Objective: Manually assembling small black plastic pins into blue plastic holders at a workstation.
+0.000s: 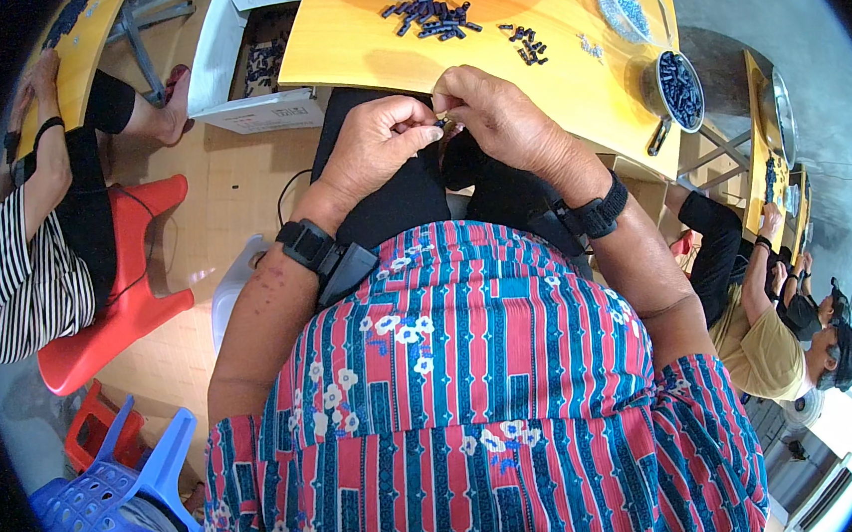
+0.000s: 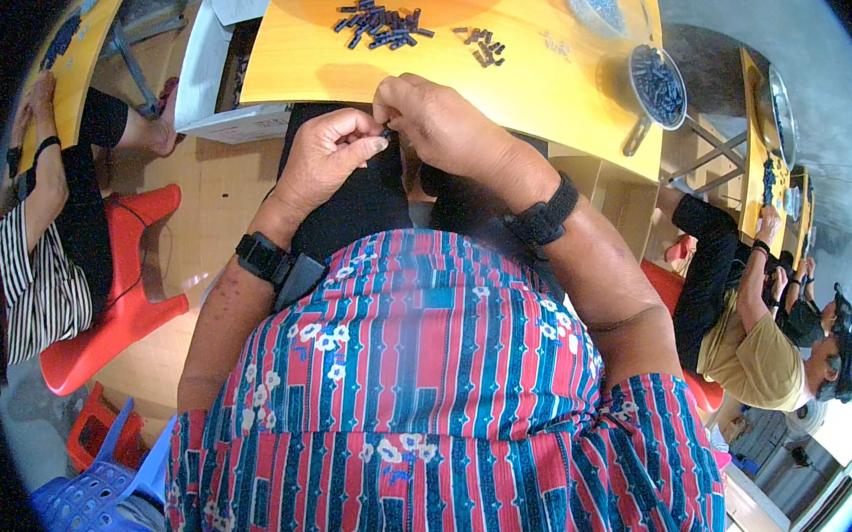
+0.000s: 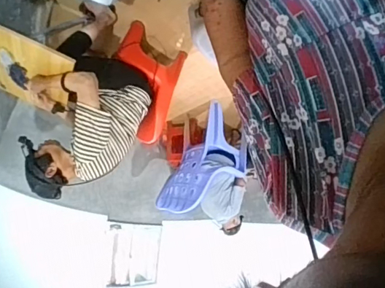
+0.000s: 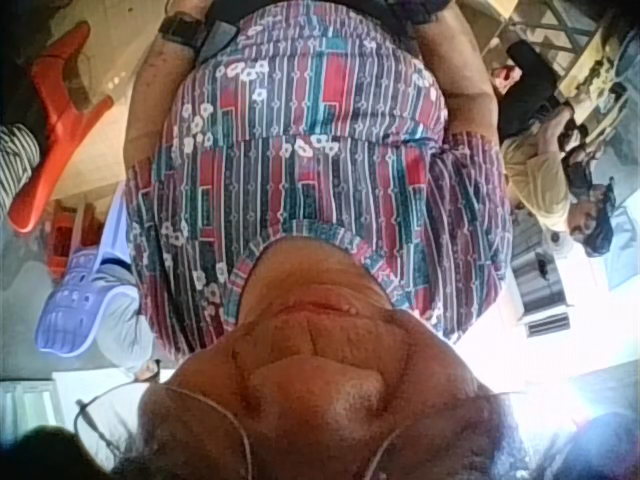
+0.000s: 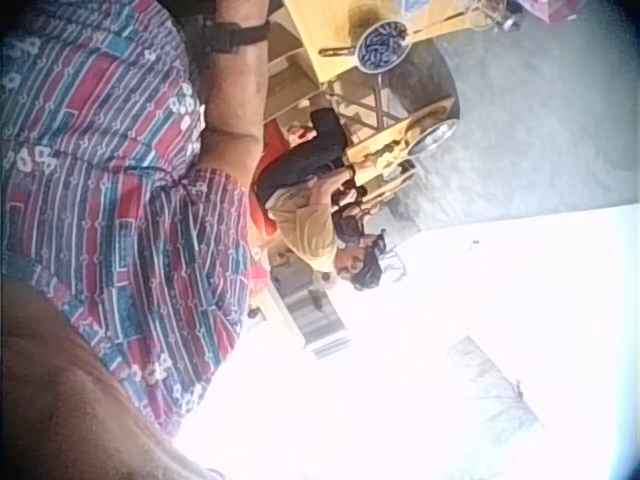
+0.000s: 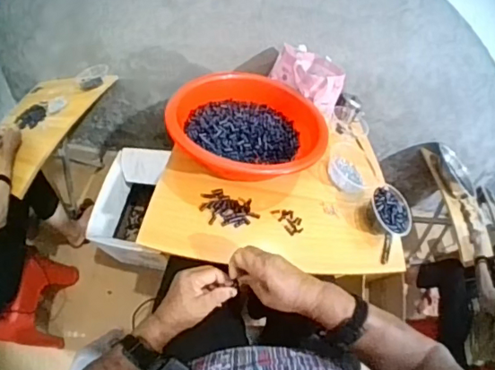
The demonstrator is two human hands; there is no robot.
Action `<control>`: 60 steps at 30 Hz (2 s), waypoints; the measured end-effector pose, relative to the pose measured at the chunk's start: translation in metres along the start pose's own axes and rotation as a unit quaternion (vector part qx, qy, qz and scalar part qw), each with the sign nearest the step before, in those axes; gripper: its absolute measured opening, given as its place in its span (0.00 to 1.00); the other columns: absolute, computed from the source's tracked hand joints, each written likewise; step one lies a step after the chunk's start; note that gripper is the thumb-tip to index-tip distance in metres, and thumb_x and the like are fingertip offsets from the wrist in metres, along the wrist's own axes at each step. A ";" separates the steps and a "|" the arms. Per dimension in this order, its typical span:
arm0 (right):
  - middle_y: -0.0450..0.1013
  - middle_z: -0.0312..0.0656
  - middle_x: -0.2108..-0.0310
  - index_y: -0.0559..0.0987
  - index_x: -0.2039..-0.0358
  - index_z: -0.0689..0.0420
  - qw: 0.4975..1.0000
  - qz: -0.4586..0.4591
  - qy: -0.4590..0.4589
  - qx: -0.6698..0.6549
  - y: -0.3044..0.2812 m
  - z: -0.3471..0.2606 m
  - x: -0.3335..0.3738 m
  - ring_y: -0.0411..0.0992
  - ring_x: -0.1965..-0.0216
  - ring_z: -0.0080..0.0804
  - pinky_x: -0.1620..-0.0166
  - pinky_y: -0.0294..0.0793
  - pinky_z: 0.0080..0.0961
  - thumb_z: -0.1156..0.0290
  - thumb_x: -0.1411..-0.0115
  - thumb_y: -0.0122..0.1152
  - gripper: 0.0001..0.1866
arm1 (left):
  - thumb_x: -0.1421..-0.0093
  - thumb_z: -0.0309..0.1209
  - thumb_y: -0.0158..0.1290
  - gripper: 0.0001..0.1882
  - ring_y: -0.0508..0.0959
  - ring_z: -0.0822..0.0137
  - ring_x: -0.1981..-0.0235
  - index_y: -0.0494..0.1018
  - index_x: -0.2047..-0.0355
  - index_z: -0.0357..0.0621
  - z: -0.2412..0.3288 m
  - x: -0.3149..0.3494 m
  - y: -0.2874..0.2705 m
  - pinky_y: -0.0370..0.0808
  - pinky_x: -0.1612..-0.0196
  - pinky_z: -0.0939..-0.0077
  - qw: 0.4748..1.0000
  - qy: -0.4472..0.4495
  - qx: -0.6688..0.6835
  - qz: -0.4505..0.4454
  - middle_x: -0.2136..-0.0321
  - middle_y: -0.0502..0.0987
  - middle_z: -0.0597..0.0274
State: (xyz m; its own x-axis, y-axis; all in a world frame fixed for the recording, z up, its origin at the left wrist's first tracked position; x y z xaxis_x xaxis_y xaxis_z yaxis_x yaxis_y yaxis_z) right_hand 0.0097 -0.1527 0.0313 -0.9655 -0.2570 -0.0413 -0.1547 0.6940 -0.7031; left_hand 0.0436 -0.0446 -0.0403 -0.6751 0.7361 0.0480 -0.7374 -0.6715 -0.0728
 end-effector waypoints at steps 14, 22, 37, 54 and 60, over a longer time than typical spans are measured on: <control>0.71 0.45 0.70 0.72 0.65 0.59 0.999 -0.031 -0.004 0.033 0.004 -0.003 -0.009 0.74 0.67 0.41 0.62 0.75 0.31 0.81 0.43 0.54 0.05 | 0.41 0.29 0.57 0.07 0.73 0.79 0.75 0.76 0.68 0.37 -0.003 0.001 0.001 0.72 0.73 0.83 1.000 0.004 0.018 -0.008 0.75 0.75 0.68; 0.74 0.40 0.70 0.74 0.64 0.61 0.996 -0.033 0.041 -0.069 0.006 0.008 -0.010 0.76 0.66 0.26 0.62 0.76 0.22 0.81 0.41 0.55 0.05 | 0.43 0.29 0.58 0.08 0.74 0.78 0.77 0.76 0.69 0.36 -0.001 0.002 -0.002 0.73 0.73 0.82 1.000 0.019 0.014 0.006 0.77 0.76 0.65; 0.76 0.38 0.69 0.78 0.62 0.62 0.837 0.031 0.240 -0.491 0.035 0.056 0.015 0.76 0.68 0.23 0.60 0.78 0.21 0.74 0.39 0.59 0.07 | 0.41 0.29 0.57 0.07 0.74 0.79 0.76 0.77 0.68 0.36 -0.005 0.000 -0.001 0.74 0.72 0.84 0.996 0.011 0.083 0.002 0.75 0.77 0.66; 0.77 0.40 0.69 0.79 0.58 0.65 0.830 0.083 0.261 -0.486 0.038 0.058 0.021 0.76 0.68 0.26 0.59 0.80 0.23 0.74 0.38 0.58 0.10 | 0.39 0.31 0.56 0.09 0.73 0.80 0.76 0.77 0.66 0.37 -0.007 0.001 -0.003 0.73 0.72 0.85 0.994 -0.019 0.109 -0.017 0.74 0.76 0.68; 0.77 0.40 0.69 0.79 0.57 0.65 0.842 0.086 0.263 -0.463 0.034 0.052 0.019 0.76 0.68 0.25 0.59 0.79 0.22 0.74 0.39 0.59 0.11 | 0.41 0.30 0.57 0.08 0.73 0.80 0.77 0.77 0.67 0.36 -0.009 0.001 -0.005 0.73 0.73 0.85 0.994 -0.014 0.107 0.001 0.74 0.78 0.66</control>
State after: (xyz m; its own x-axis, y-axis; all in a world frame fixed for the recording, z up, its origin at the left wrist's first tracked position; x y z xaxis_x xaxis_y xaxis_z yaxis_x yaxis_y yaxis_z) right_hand -0.0027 -0.1690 -0.0301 -0.9116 0.0651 0.4059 0.1351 0.9800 0.1462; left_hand 0.0463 -0.0398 -0.0493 -0.6746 0.7343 0.0758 -0.7218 -0.6777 0.1406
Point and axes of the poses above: each hand's wrist, its own x-axis away from the middle knuckle, its own y-axis out of the palm, z = x × y, the point moved 8 cm from there along -x, towards the middle knuckle
